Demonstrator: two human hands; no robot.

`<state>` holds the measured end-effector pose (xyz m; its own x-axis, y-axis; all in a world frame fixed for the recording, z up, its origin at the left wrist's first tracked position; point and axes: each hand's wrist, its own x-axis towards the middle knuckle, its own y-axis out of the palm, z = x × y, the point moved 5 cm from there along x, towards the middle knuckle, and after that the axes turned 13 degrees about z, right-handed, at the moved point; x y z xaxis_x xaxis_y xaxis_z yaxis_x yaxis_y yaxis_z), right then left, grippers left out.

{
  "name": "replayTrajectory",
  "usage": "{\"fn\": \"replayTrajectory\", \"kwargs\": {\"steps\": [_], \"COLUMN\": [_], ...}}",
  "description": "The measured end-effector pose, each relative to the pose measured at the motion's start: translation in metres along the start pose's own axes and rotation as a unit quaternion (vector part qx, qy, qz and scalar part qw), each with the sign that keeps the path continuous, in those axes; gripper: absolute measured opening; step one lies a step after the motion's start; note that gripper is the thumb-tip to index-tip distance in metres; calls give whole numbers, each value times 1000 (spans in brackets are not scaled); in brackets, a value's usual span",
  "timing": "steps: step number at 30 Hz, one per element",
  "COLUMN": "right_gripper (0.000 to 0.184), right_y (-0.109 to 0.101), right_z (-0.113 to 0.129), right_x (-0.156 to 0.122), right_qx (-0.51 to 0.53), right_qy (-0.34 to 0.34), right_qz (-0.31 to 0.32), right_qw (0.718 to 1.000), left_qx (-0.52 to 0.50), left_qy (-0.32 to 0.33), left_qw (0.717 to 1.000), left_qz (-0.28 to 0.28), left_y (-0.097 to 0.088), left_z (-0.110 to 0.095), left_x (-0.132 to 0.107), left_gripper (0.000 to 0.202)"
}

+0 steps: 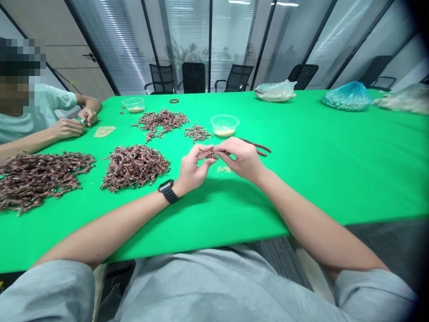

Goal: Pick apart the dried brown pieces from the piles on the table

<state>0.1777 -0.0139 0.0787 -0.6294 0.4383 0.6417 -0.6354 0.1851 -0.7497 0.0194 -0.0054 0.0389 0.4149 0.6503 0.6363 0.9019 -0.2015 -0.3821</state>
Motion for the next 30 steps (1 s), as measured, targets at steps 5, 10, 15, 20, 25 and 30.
{"fn": "replayTrajectory", "kwargs": {"steps": [5, 10, 15, 20, 25, 30], "right_gripper": [16, 16, 15, 16, 25, 34], "right_y": [0, 0, -1, 2, 5, 6], "right_z": [1, -1, -1, -5, -7, -6], "right_x": [0, 1, 2, 1, 1, 2], "right_qx": [16, 49, 88, 167, 280, 358], "right_qy": [6, 31, 65, 142, 215, 257], "right_qz": [7, 32, 59, 73, 99, 112], "right_qw": [1000, 998, 992, 973, 930, 891], "left_qx": [51, 115, 178, 261, 322, 329], "left_qy": [30, 34, 64, 177, 253, 299], "left_qw": [998, 993, 981, 947, 907, 887], "left_qz": [2, 14, 41, 54, 96, 124], "left_y": [-1, -2, -2, -5, -7, -9], "left_z": [-5, -4, 0, -4, -2, -3], "left_x": [0, -2, -4, -3, 0, 2], "left_gripper": [27, 27, 27, 32, 35, 44]}}
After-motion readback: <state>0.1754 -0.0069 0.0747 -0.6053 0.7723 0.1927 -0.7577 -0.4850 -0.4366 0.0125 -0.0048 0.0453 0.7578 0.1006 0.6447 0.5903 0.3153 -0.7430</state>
